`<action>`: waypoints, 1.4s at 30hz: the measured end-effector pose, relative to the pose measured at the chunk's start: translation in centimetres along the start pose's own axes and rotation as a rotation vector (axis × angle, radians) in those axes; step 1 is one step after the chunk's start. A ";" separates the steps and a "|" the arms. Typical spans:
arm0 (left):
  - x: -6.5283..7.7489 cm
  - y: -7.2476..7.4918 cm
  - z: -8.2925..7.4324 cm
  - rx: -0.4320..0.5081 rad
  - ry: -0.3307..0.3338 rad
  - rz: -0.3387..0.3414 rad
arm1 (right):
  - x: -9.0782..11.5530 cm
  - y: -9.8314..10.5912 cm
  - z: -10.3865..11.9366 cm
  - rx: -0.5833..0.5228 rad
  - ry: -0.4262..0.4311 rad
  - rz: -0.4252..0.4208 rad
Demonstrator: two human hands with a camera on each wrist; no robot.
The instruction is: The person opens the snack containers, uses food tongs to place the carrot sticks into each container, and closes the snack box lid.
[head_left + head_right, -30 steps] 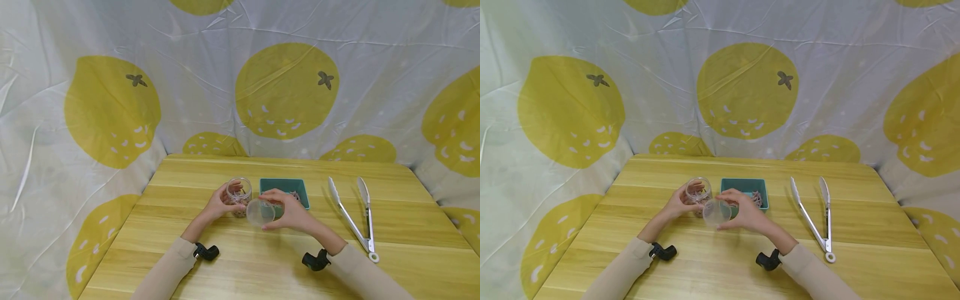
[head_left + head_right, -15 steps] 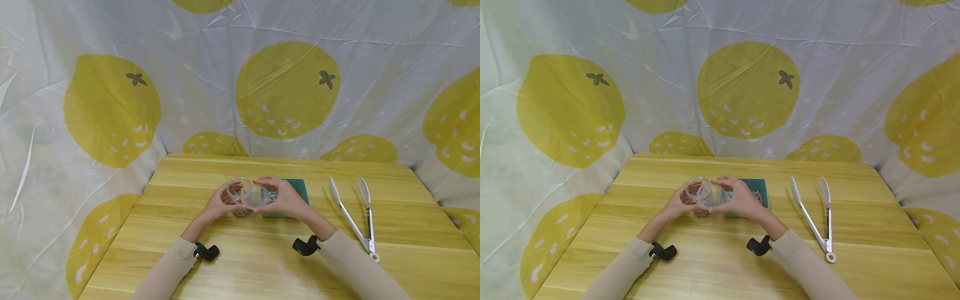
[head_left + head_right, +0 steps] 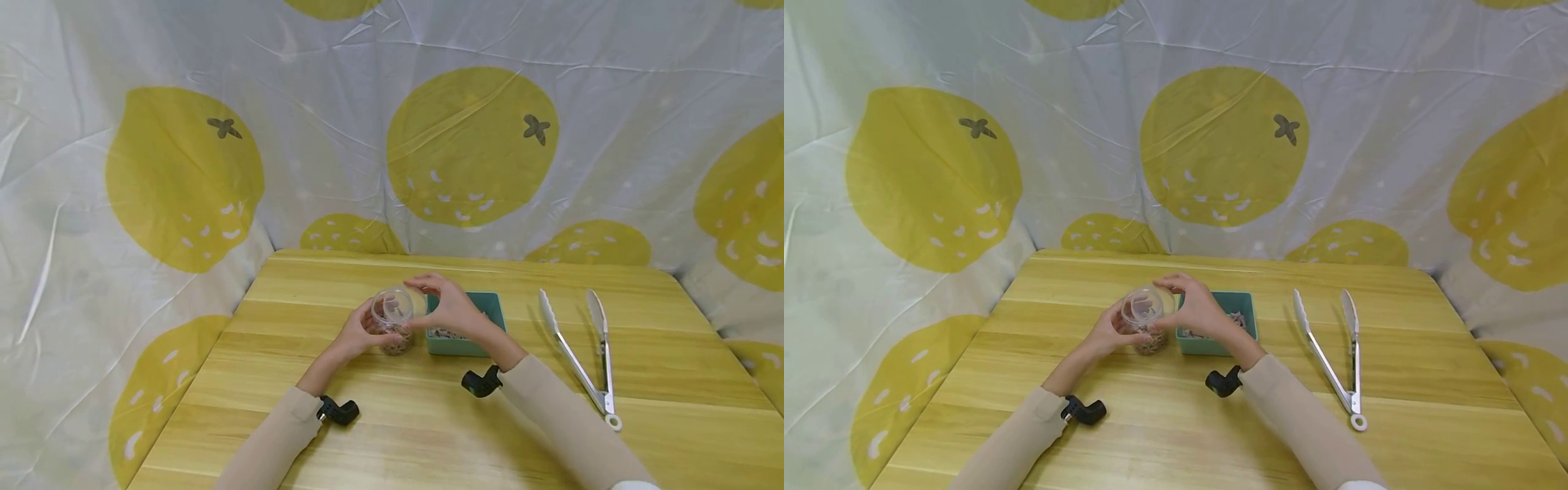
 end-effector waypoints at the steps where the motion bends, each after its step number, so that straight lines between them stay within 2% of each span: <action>1: 0.0 0.0 0.0 -0.002 0.007 -0.003 | -0.1 0.0 -0.1 0.002 0.000 0.000; 8: 0.0 -0.1 0.0 -0.002 0.014 -0.002 | -0.8 -0.3 -0.6 0.018 0.025 0.009; 17: 0.0 0.1 0.0 0.007 0.021 0.004 | -1.2 -0.9 -1.2 -0.050 0.015 0.017; 25: -0.1 -0.1 -0.2 0.013 -0.017 0.023 | -1.5 -1.2 -1.0 -0.038 0.010 0.029; 33: 0.0 -0.1 -0.1 0.014 -0.005 0.017 | -2.0 -1.5 -0.2 -0.018 0.026 0.036; 42: 0.1 0.0 -0.1 0.002 -0.035 0.023 | -2.1 -2.0 -0.6 0.018 0.041 0.032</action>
Point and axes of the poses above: each hand's wrist, its own x-axis away from the middle knuckle, its own y-axis out of the back of the hand, z = x × y, the point moved 8 cm from there along -x, towards the middle knuckle, and after that the axes turned 15 degrees about y, right-handed, at the moved point
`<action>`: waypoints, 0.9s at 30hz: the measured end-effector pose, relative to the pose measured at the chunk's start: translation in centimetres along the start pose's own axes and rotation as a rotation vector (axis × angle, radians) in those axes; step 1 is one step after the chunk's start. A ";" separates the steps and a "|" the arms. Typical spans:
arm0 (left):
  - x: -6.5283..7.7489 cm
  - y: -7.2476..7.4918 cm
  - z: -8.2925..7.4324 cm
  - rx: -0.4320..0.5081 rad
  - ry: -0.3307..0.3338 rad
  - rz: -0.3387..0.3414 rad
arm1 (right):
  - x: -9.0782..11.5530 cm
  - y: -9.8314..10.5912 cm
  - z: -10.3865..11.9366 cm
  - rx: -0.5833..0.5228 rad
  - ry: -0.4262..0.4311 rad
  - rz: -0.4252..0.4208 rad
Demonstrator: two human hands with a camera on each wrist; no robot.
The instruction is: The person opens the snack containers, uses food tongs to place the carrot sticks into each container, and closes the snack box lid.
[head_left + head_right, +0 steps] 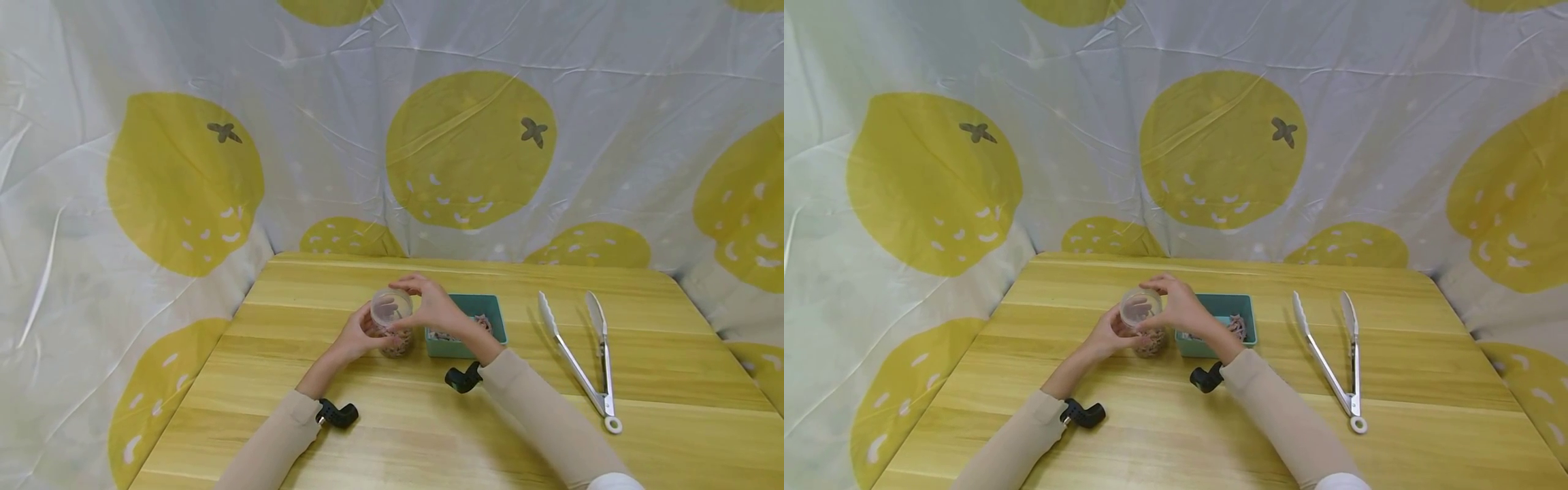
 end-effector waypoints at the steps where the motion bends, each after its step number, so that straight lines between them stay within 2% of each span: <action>1: 0.0 0.0 0.0 -0.001 0.001 -0.001 | 0.0 0.0 0.0 0.003 0.002 -0.002; 14: 0.1 0.0 0.0 -0.006 0.014 0.008 | 0.6 -0.4 -0.3 0.021 -0.009 -0.098; 22: 0.0 0.0 -0.3 -0.009 -0.044 0.012 | 1.2 -0.5 -0.4 0.018 -0.026 -0.179; 27: 0.0 -0.2 -0.3 0.000 -0.056 0.024 | 1.4 -0.5 -0.6 -0.009 -0.004 -0.169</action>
Point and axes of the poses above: each hand's wrist, its own x-axis away from the middle knuckle, its own y-axis out of the back of the hand, z = x × y, the point moved 8 cm from there along -x, towards the middle knuckle, and after that the axes turned 15 degrees about y, right-handed, at the moved point
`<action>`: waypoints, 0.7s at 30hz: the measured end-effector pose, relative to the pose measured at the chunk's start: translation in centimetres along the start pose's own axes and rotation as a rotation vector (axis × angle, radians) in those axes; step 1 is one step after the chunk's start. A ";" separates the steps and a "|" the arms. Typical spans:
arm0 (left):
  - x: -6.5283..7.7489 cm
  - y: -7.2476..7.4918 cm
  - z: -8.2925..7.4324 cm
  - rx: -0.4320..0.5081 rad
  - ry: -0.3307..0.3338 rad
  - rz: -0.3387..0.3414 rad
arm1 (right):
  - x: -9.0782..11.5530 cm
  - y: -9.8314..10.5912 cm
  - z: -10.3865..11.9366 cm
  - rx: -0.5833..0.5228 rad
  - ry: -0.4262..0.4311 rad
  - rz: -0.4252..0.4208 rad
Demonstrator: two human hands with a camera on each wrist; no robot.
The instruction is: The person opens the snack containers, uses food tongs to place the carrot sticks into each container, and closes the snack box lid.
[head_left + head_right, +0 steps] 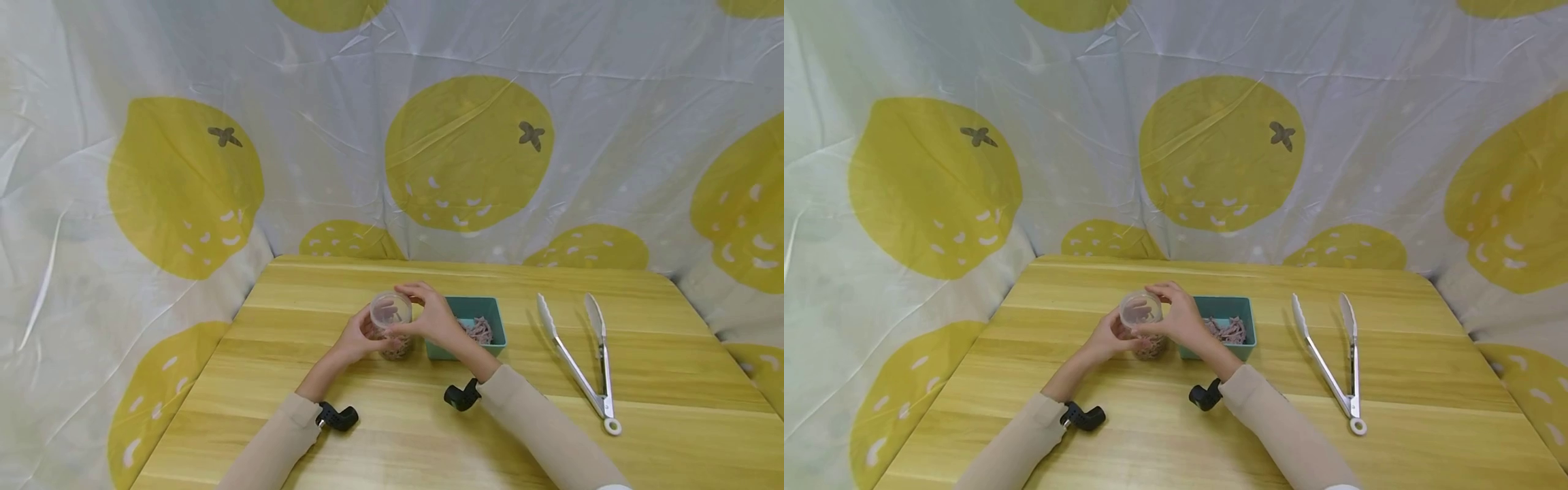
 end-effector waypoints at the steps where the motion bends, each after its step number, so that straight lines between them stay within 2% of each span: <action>1: 0.0 0.0 0.0 0.002 0.003 0.002 | 0.0 0.0 -0.1 -0.013 0.002 0.006; 11: 0.1 0.1 0.5 -0.017 0.046 -0.029 | -0.1 0.0 -1.0 -0.222 -0.050 0.091; 15: 0.1 0.1 0.5 -0.019 0.049 -0.029 | -0.3 -0.4 -1.1 -0.239 -0.035 0.118; 21: 0.1 0.1 0.4 -0.021 0.046 -0.032 | -0.4 -0.4 -0.9 -0.182 -0.025 0.112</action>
Point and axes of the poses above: each hand's wrist, its own x-axis away from the middle knuckle, its own y-axis out of the back of the hand, z = x × y, the point moved 8 cm from there along -x, towards the middle knuckle, and after that the axes turned 15 degrees about y, right-handed, at the moved point
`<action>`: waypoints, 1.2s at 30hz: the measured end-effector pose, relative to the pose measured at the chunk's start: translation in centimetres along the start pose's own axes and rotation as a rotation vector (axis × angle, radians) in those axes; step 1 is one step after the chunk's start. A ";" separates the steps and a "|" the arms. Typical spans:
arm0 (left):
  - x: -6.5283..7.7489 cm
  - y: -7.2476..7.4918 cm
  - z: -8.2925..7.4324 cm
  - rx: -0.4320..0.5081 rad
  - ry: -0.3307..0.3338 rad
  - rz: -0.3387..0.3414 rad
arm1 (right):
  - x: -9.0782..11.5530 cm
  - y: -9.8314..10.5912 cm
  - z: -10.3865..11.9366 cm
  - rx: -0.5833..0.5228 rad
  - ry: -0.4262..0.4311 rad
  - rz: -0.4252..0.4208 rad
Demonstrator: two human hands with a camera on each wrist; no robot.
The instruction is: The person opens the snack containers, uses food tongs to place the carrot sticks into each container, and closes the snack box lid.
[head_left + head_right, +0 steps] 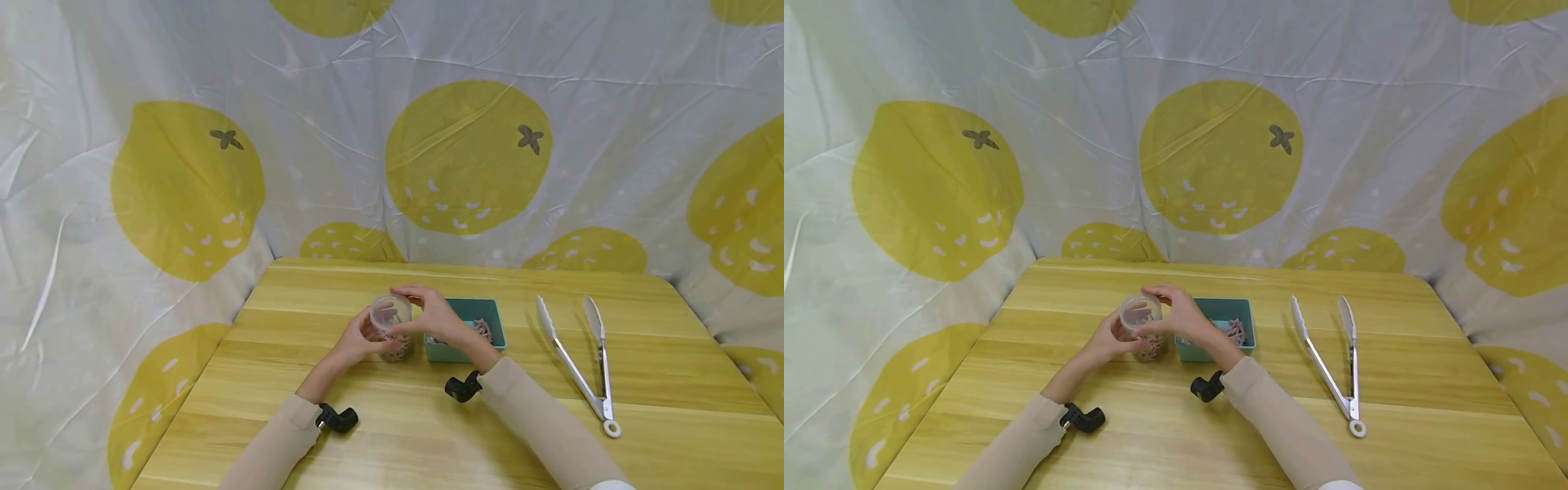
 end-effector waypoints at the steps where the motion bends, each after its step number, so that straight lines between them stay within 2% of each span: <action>1: 0.0 0.0 0.0 -0.001 -0.002 0.002 | 0.0 0.0 0.1 0.013 0.000 -0.001; 11: 0.1 0.0 -0.1 -0.015 0.003 0.013 | -0.3 0.0 1.0 0.235 0.014 0.005; 21: 0.1 0.0 -0.1 -0.001 -0.042 0.033 | 0.1 -0.2 1.3 0.284 -0.009 -0.105; 28: 0.1 -0.2 0.0 0.032 -0.058 0.053 | 0.6 -0.2 1.2 0.272 -0.009 -0.163; 32: 0.0 -0.2 0.0 0.041 -0.043 0.056 | 0.6 0.1 0.8 0.219 -0.005 -0.141; 36: 0.0 -0.2 0.0 0.031 -0.022 0.039 | 0.5 0.3 0.3 0.096 0.001 -0.087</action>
Point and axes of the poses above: each hand's wrist, its own x-axis away from the middle knuckle, its own y-axis out of the back of the hand, z = x × y, the point moved 8 cm from there along -x, towards the middle knuckle, and after that the axes turned 15 degrees about y, right-handed, at the moved point
